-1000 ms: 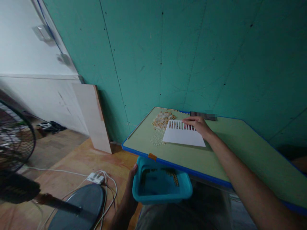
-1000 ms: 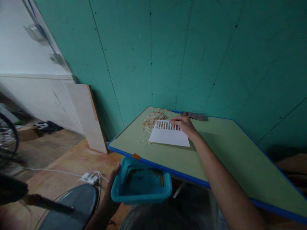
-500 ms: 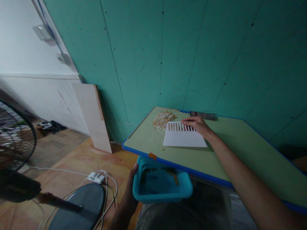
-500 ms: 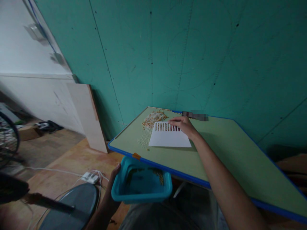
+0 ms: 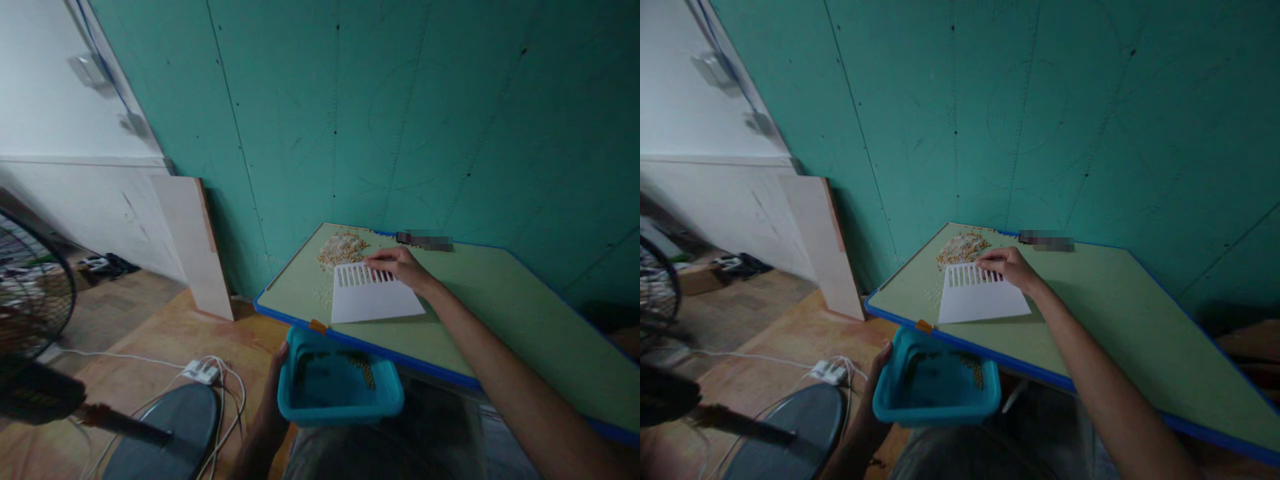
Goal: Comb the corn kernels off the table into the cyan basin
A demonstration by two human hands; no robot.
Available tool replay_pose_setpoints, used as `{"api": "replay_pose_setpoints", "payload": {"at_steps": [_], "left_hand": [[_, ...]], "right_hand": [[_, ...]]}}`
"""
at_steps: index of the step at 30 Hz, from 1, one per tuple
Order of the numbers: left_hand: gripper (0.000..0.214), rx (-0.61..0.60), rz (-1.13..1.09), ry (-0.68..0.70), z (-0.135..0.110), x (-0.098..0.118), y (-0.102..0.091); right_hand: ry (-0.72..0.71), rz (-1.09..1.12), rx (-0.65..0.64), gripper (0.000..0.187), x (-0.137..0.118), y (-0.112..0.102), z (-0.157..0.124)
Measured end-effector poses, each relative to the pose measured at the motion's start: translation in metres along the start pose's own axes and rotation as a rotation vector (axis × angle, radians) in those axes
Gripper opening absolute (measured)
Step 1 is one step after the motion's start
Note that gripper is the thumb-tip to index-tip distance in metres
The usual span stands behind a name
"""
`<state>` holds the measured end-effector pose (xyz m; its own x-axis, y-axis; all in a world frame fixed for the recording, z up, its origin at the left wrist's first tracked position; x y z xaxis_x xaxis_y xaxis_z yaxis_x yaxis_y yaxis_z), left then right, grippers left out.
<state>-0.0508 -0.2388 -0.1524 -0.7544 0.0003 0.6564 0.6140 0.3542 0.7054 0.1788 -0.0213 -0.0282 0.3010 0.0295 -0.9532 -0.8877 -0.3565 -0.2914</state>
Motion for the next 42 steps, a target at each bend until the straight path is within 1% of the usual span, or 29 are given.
{"api": "replay_pose_setpoints", "payload": {"at_steps": [4,6,8,11,14,16,19,24,26,28,30,31,34,35,38,40,42], "left_hand": [[0.047,0.048,0.003,0.040,0.000,0.001,0.000],[0.039,0.037,0.002,0.056,0.000,0.001,0.000],[0.035,0.008,-0.009,0.070,-0.001,0.001,0.001],[0.038,-0.012,-0.007,0.062,-0.003,0.003,0.003],[0.051,0.006,0.014,0.046,-0.003,0.003,0.003],[0.054,0.003,0.010,0.052,-0.002,0.003,0.004],[0.057,-0.009,0.003,0.046,-0.001,0.003,0.004],[0.059,0.013,0.028,0.026,0.001,0.001,-0.001],[0.059,0.016,0.042,0.019,0.002,0.000,-0.003],[0.058,0.020,0.043,0.034,0.003,-0.001,-0.006],[0.057,0.030,0.030,0.025,0.005,-0.002,-0.008],[0.057,0.042,0.022,0.008,0.005,-0.002,-0.008],[0.060,0.074,0.014,0.003,0.006,-0.002,-0.009],[0.061,0.077,0.020,0.025,0.006,-0.001,-0.009],[0.061,0.046,0.045,0.084,0.003,0.002,-0.007],[0.061,0.038,0.054,0.097,0.002,0.003,-0.006],[0.061,0.042,0.057,0.093,0.000,0.004,-0.005]], "right_hand": [[-0.016,-0.017,0.000,0.029,-0.003,0.006,-0.001],[-0.019,-0.022,0.006,0.028,-0.004,0.007,-0.002],[-0.008,-0.016,-0.019,0.027,-0.005,0.007,-0.003],[0.006,0.012,-0.061,0.025,-0.004,0.006,-0.004],[0.001,0.039,-0.057,0.026,-0.005,0.005,-0.005],[-0.009,0.046,-0.039,0.027,-0.006,0.004,-0.005],[-0.023,0.077,0.057,0.030,-0.006,0.001,-0.002],[-0.081,0.196,0.409,0.036,0.002,-0.017,0.010],[-0.117,0.217,0.469,0.037,0.006,-0.024,0.013],[-0.159,0.194,0.468,0.037,0.006,-0.025,0.014],[-0.218,0.136,0.450,0.037,0.001,-0.019,0.011],[-0.254,0.100,0.434,0.036,-0.003,-0.013,0.007],[-0.356,-0.001,0.351,0.033,-0.018,0.015,-0.009],[-0.369,-0.029,0.307,0.032,-0.022,0.026,-0.015],[-0.368,-0.045,0.227,0.033,-0.027,0.053,-0.027],[-0.360,-0.084,0.206,0.032,-0.025,0.062,-0.028],[-0.360,-0.155,0.225,0.031,-0.021,0.063,-0.025]]}}
Point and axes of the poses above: each hand's wrist, its own z-axis towards the middle knuckle, its own y-axis out of the palm, x = y × z, the point moved 2 cm from there along z, towards the middle knuckle, and after that the axes turned 15 degrees about y, right-handed, at the moved point
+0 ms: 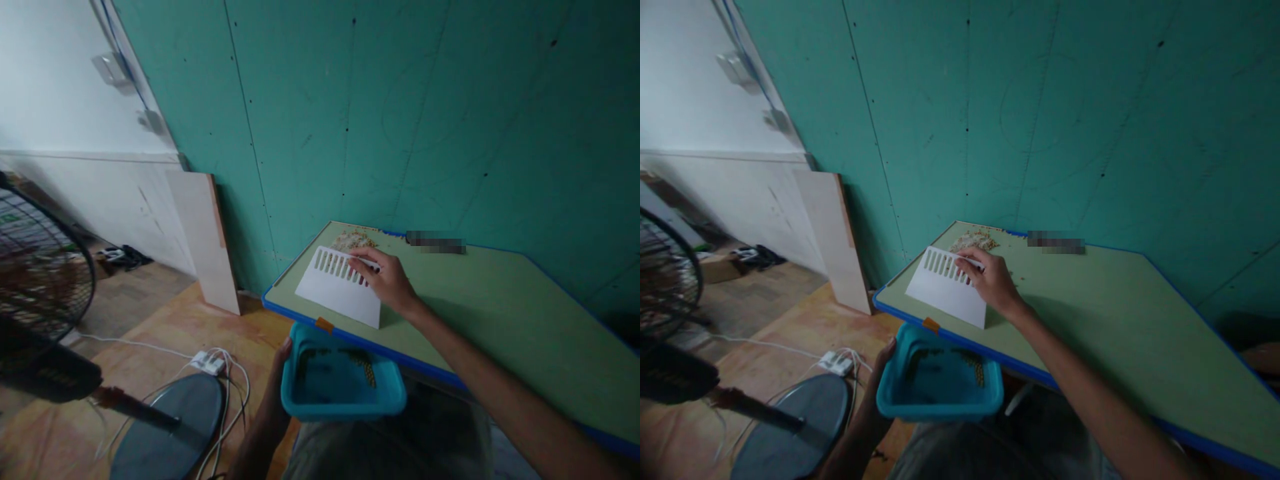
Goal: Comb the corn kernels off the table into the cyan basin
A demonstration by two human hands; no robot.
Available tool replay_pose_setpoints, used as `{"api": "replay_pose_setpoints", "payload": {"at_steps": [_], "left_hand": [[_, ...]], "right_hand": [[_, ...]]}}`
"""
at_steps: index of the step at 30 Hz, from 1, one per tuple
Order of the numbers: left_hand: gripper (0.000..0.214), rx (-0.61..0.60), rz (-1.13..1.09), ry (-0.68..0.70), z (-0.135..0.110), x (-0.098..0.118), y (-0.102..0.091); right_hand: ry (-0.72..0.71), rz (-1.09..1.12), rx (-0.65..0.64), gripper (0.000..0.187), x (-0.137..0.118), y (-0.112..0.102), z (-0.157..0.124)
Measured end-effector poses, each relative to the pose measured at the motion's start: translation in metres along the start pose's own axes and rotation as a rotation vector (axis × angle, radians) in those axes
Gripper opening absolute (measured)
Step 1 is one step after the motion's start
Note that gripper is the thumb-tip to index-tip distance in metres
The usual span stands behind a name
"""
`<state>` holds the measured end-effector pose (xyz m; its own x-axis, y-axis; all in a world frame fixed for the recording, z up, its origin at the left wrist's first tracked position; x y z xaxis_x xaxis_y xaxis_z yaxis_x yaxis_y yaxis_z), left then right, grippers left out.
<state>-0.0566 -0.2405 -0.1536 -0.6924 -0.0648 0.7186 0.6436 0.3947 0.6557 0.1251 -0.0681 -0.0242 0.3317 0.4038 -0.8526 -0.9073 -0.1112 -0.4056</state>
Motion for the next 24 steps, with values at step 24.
{"api": "replay_pose_setpoints", "payload": {"at_steps": [24], "left_hand": [[0.061,0.018,0.009,-0.036,0.000,0.000,-0.006]], "right_hand": [[-0.119,-0.559,0.462,0.041,0.020,-0.065,0.026]]}}
Point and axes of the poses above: each hand's wrist, its own z-axis towards the middle knuckle, its own y-axis out of the palm, x = y × z, the point moved 2 cm from there along z, towards the middle knuckle, and after that the axes turned 15 degrees about y, right-handed, at the moved point
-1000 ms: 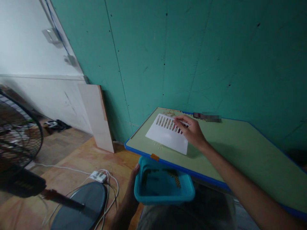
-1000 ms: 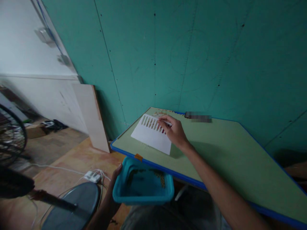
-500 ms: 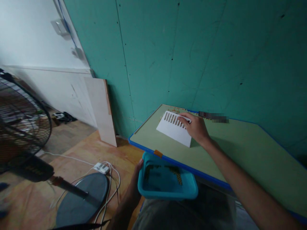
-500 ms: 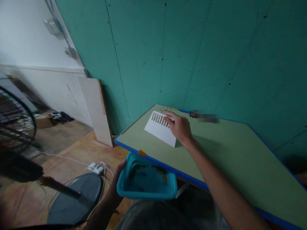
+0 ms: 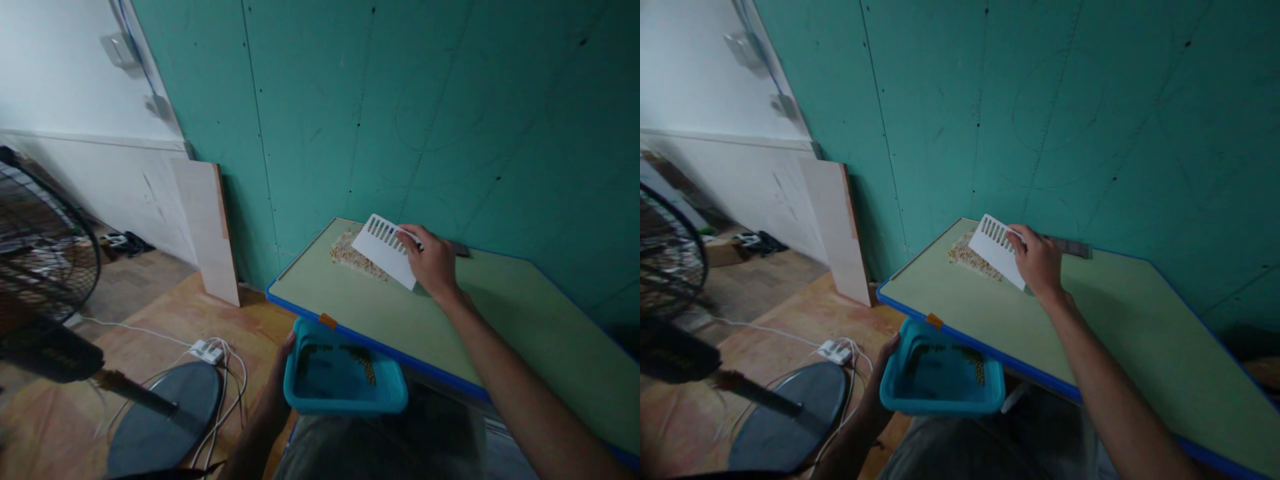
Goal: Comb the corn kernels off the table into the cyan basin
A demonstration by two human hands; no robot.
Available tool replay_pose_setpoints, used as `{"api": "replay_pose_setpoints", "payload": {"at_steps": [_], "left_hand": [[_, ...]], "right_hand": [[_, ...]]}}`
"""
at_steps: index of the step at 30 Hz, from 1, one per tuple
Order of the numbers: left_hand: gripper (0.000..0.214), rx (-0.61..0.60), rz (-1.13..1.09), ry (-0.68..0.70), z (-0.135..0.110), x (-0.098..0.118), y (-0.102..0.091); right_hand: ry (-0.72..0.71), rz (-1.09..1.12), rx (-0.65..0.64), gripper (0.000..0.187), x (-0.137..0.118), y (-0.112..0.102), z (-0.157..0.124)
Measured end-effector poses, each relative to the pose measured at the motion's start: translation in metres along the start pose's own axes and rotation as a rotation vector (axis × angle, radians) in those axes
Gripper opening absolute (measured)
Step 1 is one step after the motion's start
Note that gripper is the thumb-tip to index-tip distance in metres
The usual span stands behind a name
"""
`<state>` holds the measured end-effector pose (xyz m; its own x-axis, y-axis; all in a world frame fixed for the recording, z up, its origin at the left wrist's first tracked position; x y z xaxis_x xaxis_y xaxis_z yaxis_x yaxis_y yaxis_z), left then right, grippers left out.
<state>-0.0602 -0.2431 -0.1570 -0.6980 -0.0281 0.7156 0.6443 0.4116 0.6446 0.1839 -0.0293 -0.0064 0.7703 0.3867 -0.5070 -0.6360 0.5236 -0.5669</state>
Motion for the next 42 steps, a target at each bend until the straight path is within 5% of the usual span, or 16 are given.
{"api": "replay_pose_setpoints", "payload": {"at_steps": [8,16,23,42], "left_hand": [[0.078,0.036,-0.024,0.062,-0.003,0.000,0.000],[0.065,-0.047,0.021,-0.040,-0.002,0.001,0.012],[0.061,-0.031,0.004,-0.052,-0.004,0.000,0.012],[0.061,-0.019,-0.003,-0.019,-0.005,0.000,0.015]], "right_hand": [[0.220,-0.007,0.181,0.043,0.037,-0.004,0.015],[0.411,0.103,0.228,0.041,0.084,0.002,0.024],[0.554,0.040,0.256,0.038,0.095,0.000,0.021],[0.406,0.159,0.042,0.041,0.102,0.031,0.019]]}}
Point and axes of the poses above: each hand's wrist, its own z-axis towards the middle knuckle, its own y-axis out of the palm, x = y × z, the point moved 2 cm from there along z, towards the middle knuckle, and after that the axes turned 15 degrees about y, right-handed, at the moved point
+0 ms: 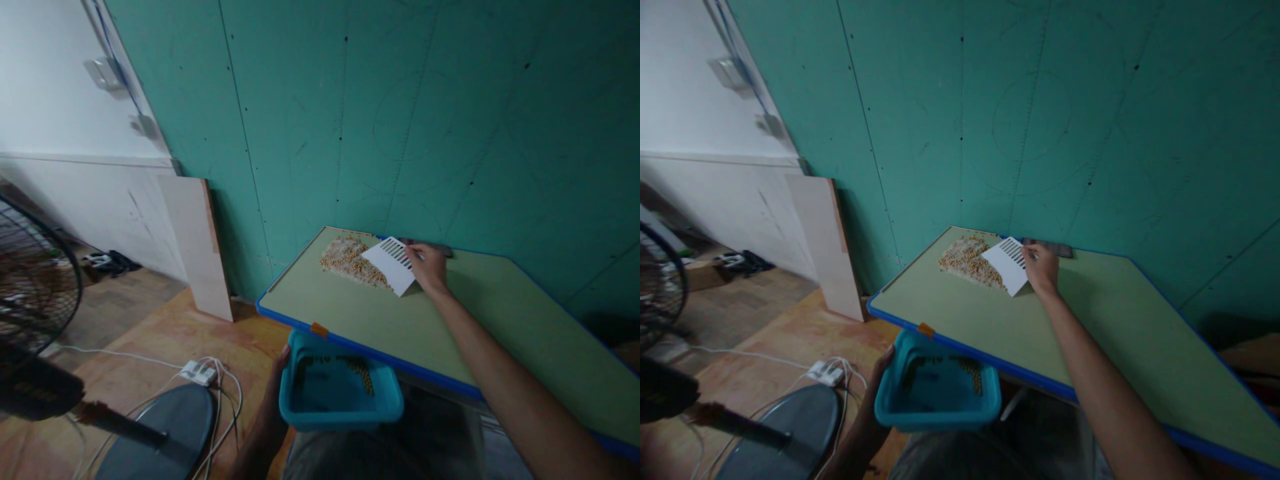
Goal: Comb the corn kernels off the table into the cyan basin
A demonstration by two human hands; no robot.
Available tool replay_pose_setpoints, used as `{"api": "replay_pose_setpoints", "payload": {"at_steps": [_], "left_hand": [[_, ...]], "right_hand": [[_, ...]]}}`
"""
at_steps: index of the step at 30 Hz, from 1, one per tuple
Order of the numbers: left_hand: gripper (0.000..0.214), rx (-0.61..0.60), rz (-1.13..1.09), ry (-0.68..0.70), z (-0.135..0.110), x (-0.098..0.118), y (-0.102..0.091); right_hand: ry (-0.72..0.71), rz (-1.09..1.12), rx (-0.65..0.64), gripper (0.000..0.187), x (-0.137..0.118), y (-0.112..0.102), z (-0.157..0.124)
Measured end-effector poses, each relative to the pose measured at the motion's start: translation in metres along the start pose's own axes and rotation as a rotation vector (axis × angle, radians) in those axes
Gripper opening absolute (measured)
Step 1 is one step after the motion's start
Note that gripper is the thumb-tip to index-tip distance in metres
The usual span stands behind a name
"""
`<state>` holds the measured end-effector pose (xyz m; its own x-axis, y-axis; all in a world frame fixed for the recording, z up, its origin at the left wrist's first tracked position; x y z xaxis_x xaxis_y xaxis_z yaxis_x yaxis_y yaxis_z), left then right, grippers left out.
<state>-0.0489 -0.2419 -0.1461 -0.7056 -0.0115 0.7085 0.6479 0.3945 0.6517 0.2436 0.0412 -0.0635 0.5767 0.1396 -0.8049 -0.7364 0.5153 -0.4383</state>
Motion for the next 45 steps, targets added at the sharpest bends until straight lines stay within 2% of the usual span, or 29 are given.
{"api": "replay_pose_setpoints", "payload": {"at_steps": [6,10,14,21,27,32,37,41,45], "left_hand": [[0.062,-0.024,0.027,0.022,0.001,0.002,0.001],[0.066,-0.024,0.012,-0.029,0.006,-0.002,-0.005],[0.065,-0.015,0.011,-0.009,0.009,-0.005,-0.009],[0.070,-0.014,-0.010,-0.040,0.002,-0.001,-0.002],[0.071,0.067,0.027,0.006,0.000,0.002,0.003],[0.071,0.062,0.020,-0.031,-0.002,0.003,0.008],[0.078,0.045,-0.011,-0.057,0.003,-0.002,0.001],[0.071,-0.010,-0.071,-0.049,0.009,-0.007,-0.006],[0.068,0.056,-0.029,-0.020,0.008,-0.005,-0.007]], "right_hand": [[0.015,0.043,-0.002,0.040,0.002,0.004,-0.001],[0.016,0.039,0.018,0.037,0.000,0.003,-0.001],[-0.009,0.060,0.030,0.036,-0.004,0.003,-0.002],[-0.047,0.080,0.030,0.039,-0.009,0.004,-0.005],[-0.069,0.112,0.025,0.046,-0.012,0.004,-0.008],[-0.062,0.145,0.002,0.051,-0.017,0.003,-0.011],[-0.080,0.140,-0.018,0.048,-0.024,0.002,-0.015],[-0.103,0.148,-0.029,0.044,-0.028,0.001,-0.017],[-0.106,0.154,-0.034,0.045,-0.030,0.000,-0.019]]}}
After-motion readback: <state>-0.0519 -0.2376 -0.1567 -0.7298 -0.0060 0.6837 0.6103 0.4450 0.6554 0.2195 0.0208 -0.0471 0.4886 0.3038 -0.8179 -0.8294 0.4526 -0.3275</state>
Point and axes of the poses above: each hand's wrist, its own z-axis towards the middle knuckle, its own y-axis out of the palm, x = y × z, the point moved 2 cm from there along z, towards the middle knuckle, and after that the axes turned 15 degrees about y, right-handed, at the moved point
